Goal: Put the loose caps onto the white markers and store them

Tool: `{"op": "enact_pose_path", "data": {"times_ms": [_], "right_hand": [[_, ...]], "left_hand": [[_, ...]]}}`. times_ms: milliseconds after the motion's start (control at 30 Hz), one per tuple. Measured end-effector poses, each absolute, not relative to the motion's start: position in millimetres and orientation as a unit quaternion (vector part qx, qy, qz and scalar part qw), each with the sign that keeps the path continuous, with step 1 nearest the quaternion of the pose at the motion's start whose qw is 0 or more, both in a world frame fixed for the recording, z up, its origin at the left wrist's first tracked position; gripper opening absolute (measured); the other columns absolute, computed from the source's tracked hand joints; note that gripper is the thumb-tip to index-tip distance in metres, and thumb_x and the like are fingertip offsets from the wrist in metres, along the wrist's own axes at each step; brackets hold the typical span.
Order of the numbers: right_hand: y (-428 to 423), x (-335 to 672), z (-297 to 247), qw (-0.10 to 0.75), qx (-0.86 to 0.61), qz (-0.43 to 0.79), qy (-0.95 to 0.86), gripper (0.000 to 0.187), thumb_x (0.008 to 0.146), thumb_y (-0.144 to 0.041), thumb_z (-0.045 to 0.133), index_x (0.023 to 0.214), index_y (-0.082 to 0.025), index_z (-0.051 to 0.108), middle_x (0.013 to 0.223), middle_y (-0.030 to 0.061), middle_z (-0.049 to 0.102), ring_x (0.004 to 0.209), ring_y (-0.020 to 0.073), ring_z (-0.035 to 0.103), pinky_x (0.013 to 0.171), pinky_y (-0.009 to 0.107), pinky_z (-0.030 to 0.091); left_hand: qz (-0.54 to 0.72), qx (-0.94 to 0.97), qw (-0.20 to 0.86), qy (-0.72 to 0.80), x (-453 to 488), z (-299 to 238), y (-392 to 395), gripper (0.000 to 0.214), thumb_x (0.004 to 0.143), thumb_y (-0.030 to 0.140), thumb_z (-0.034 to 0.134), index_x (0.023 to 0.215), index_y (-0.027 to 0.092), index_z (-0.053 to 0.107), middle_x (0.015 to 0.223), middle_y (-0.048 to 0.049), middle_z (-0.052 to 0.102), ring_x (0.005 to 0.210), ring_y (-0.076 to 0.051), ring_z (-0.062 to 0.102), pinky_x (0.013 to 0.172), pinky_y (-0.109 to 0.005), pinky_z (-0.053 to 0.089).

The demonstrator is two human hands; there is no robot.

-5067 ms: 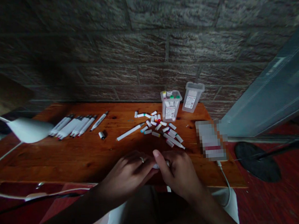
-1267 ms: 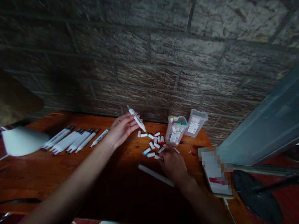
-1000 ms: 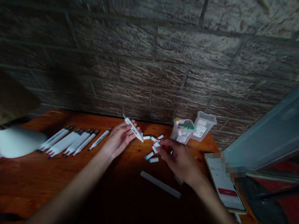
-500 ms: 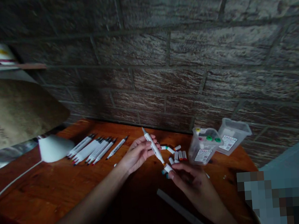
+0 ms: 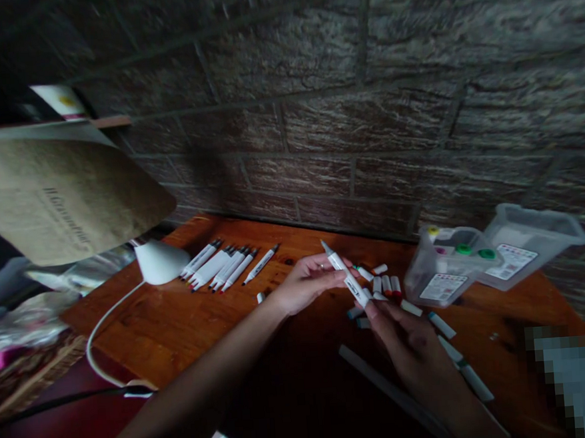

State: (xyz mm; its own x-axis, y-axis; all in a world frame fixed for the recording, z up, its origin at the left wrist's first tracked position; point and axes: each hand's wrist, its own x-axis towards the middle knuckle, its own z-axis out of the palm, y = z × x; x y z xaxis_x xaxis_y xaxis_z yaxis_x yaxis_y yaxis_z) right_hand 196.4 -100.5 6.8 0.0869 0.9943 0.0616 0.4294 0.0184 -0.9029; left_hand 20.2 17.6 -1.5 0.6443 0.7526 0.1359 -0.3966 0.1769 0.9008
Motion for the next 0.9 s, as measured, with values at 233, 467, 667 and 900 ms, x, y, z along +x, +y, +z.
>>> {"op": "enact_pose_path", "data": {"times_ms": [233, 467, 667, 900], "right_hand": [[-99.1, 202.6, -1.4, 0.425, -0.6, 0.291, -0.612, 0.033, 0.094, -0.051, 0.049, 0.108, -0.027, 0.068, 0.106, 0.004, 0.072, 0.096, 0.0227, 0.066, 0.087, 0.031, 0.054], [-96.6, 198.5, 6.9, 0.438, -0.56, 0.326, -0.623, 0.032, 0.098, -0.047, 0.045, 0.088, -0.021, 0.061, 0.073, -0.0002, 0.059, 0.069, 0.0137, 0.057, 0.067, 0.024, 0.048], [-93.9, 231.4, 23.1, 0.586, -0.521, 0.373, -0.495, 0.04, 0.094, -0.055, 0.048, 0.075, -0.021, 0.054, 0.055, -0.0072, 0.033, 0.047, 0.008, 0.028, 0.045, 0.022, 0.024], [-89.8, 241.5, 28.4, 0.625, -0.484, 0.397, -0.466, 0.035, 0.09, -0.055, 0.057, 0.085, -0.02, 0.062, 0.06, -0.005, 0.042, 0.048, 0.0078, 0.029, 0.045, 0.024, 0.02]], "left_hand": [[0.351, 0.56, 0.733, 0.157, 29.3, -8.1, 9.4, 0.041, 0.069, 0.036, 0.084, 0.099, 0.011, 0.073, 0.105, -0.0114, 0.074, 0.109, -0.027, 0.067, 0.103, -0.041, 0.047], [0.351, 0.601, 0.696, 0.178, 28.3, 2.0, 2.4, 0.029, 0.075, 0.032, 0.08, 0.099, 0.015, 0.076, 0.112, -0.0085, 0.074, 0.11, -0.024, 0.067, 0.1, -0.037, 0.048], [0.403, 0.674, 0.545, 0.293, 32.0, -3.1, 12.4, 0.027, 0.086, 0.038, 0.068, 0.097, 0.015, 0.075, 0.1, -0.0078, 0.076, 0.094, -0.018, 0.069, 0.087, -0.028, 0.052], [0.431, 0.748, 0.407, 0.299, 34.7, -16.8, 15.5, 0.025, 0.09, 0.038, 0.063, 0.088, 0.014, 0.072, 0.084, -0.0044, 0.074, 0.076, -0.015, 0.067, 0.071, -0.023, 0.05]]}}
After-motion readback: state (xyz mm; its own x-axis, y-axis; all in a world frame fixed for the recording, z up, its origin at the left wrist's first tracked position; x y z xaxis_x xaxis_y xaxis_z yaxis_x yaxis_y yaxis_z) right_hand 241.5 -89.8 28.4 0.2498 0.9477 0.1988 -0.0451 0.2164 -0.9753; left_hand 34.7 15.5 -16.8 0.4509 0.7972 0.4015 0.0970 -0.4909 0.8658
